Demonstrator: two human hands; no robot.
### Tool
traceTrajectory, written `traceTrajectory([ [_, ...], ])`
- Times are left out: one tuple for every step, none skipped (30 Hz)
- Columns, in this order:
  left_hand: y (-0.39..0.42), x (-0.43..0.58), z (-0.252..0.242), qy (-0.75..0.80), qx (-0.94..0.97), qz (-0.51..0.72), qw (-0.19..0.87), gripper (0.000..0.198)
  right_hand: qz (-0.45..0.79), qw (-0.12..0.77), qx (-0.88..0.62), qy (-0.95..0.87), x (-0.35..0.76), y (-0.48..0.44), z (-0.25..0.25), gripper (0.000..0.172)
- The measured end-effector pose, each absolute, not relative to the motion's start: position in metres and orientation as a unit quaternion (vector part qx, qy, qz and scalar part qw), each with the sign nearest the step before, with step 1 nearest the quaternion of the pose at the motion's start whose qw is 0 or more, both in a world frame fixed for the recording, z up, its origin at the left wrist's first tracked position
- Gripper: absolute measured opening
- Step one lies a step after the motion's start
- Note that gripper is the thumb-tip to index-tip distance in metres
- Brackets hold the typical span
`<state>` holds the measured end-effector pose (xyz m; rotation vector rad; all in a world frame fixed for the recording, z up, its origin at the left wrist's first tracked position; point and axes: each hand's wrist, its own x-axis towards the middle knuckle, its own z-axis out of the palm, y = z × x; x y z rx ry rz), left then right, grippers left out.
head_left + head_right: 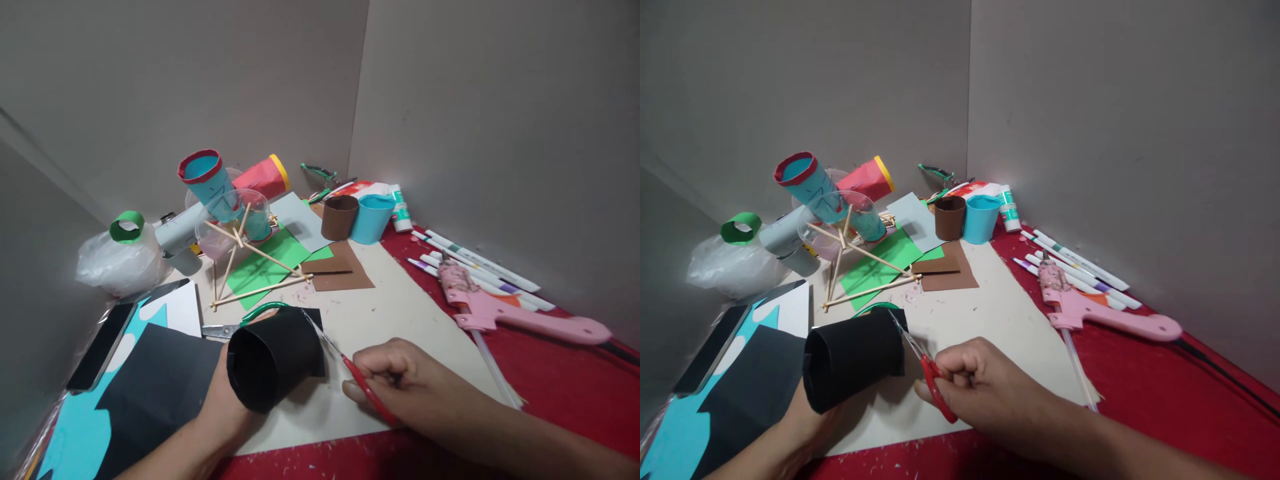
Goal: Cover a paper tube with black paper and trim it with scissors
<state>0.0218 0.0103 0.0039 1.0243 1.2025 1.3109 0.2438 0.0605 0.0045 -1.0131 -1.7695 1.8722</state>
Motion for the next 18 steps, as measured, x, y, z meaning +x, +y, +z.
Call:
traceTrajectory([
  [0.010,0.020,0.002,0.507,0.425,0.549,0.510,0.052,0.663,0.182,-0.359,-0.630,0.244,0.061,0.005,0.059],
  [0.009,0.019,0.000,0.513,0.421,0.552,0.504,0.047,0.661,0.182,-0.358,-0.633,0.243,0.061,0.005,0.059],
  [0.009,0.018,-0.002,0.518,0.416,0.553,0.501,0.043,0.660,0.183,-0.357,-0.635,0.243,0.061,0.005,0.059],
  [0.009,0.018,-0.002,0.522,0.412,0.553,0.502,0.039,0.659,0.186,-0.356,-0.636,0.244,0.061,0.004,0.059],
  [0.009,0.018,-0.002,0.524,0.408,0.552,0.505,0.036,0.659,0.189,-0.353,-0.636,0.244,0.061,0.004,0.060],
  [0.009,0.018,0.000,0.523,0.408,0.551,0.507,0.035,0.660,0.194,-0.351,-0.635,0.244,0.061,0.003,0.061],
  [0.010,0.019,0.002,0.521,0.409,0.551,0.507,0.035,0.662,0.200,-0.348,-0.633,0.244,0.061,0.002,0.062],
  [0.011,0.021,0.004,0.520,0.410,0.551,0.507,0.035,0.663,0.204,-0.346,-0.631,0.244,0.061,0.001,0.064],
  [0.012,0.022,0.006,0.519,0.409,0.554,0.507,0.035,0.664,0.207,-0.344,-0.631,0.245,0.061,0.000,0.064],
  [0.012,0.023,0.008,0.517,0.408,0.556,0.508,0.037,0.663,0.207,-0.344,-0.631,0.245,0.061,-0.002,0.065],
  [0.013,0.024,0.010,0.516,0.407,0.556,0.509,0.037,0.663,0.206,-0.344,-0.633,0.245,0.061,-0.003,0.065],
  [0.013,0.025,0.011,0.515,0.407,0.556,0.510,0.037,0.662,0.205,-0.343,-0.634,0.245,0.061,-0.004,0.064],
  [0.014,0.024,0.011,0.516,0.409,0.554,0.510,0.037,0.662,0.205,-0.343,-0.634,0.245,0.061,-0.005,0.064],
  [0.014,0.023,0.010,0.519,0.412,0.552,0.507,0.038,0.661,0.206,-0.345,-0.634,0.245,0.061,-0.005,0.064],
  [0.013,0.022,0.009,0.523,0.413,0.549,0.505,0.039,0.660,0.208,-0.346,-0.634,0.245,0.060,-0.006,0.064],
  [0.013,0.020,0.007,0.528,0.412,0.547,0.503,0.039,0.660,0.209,-0.345,-0.634,0.245,0.060,-0.006,0.063],
  [0.013,0.018,0.004,0.535,0.407,0.548,0.498,0.039,0.660,0.211,-0.343,-0.634,0.245,0.060,-0.006,0.063],
  [0.012,0.016,0.002,0.542,0.402,0.549,0.493,0.039,0.661,0.210,-0.339,-0.635,0.245,0.060,-0.005,0.061],
])
